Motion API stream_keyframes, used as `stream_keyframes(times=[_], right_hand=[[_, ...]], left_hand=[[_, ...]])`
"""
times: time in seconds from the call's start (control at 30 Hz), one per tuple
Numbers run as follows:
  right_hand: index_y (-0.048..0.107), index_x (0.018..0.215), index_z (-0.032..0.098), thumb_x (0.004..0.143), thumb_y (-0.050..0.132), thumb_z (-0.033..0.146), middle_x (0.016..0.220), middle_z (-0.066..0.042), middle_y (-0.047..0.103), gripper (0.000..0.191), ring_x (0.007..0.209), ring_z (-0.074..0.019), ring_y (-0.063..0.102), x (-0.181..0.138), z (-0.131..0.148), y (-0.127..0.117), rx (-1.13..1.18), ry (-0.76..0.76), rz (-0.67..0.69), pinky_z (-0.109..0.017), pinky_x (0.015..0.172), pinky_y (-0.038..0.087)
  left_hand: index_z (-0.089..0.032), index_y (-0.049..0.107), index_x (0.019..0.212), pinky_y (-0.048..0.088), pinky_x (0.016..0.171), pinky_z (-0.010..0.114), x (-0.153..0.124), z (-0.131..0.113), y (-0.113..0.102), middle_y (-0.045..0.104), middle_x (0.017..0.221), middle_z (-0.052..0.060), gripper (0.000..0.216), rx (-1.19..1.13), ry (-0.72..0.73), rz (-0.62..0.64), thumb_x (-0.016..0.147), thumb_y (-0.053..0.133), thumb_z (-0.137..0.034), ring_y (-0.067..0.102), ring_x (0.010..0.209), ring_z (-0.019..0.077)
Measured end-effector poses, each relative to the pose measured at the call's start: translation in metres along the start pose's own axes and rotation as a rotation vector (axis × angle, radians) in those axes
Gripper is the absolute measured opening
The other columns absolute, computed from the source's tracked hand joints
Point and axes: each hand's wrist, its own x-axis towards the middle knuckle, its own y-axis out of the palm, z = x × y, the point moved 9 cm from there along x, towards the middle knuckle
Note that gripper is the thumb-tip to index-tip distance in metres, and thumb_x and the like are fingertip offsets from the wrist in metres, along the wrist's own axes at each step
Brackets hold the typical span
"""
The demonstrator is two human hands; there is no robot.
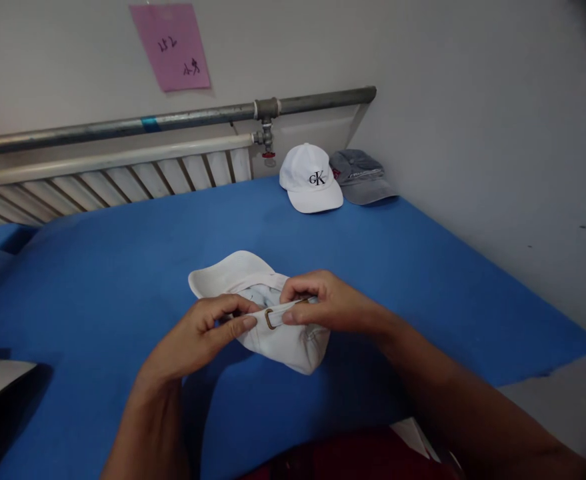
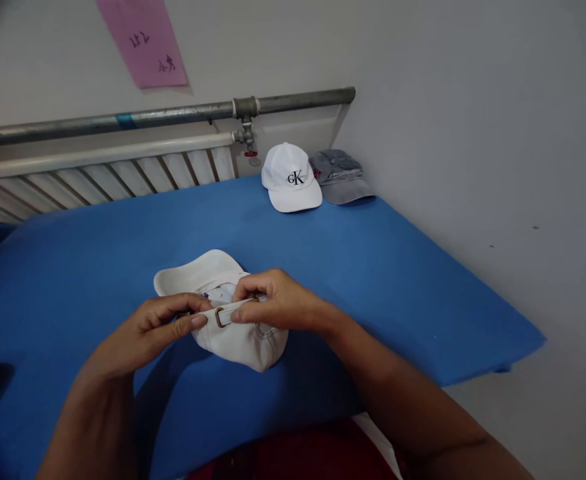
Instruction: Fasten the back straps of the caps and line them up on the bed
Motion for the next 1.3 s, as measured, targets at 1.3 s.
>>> stream_keyframes(times=[1.3], right_hand=[[0.067,0.079,0.014,0.073,0.072,0.027,0.071,0.002,0.062,0.015,0.065,-0.0090,0.054,-0.002,0.002,-0.003,0.054,-0.077,0.040,-0.020,0.060,0.041]], left_hand=[[-0.016,0.054,0.061,0.030,0.052,0.023,0.001,0.007,0.001,0.046,0.058,-0.002,0.031,-0.123,-0.019,0.050,0.078,0.066,-0.039,0.038,0.056,0.0102]])
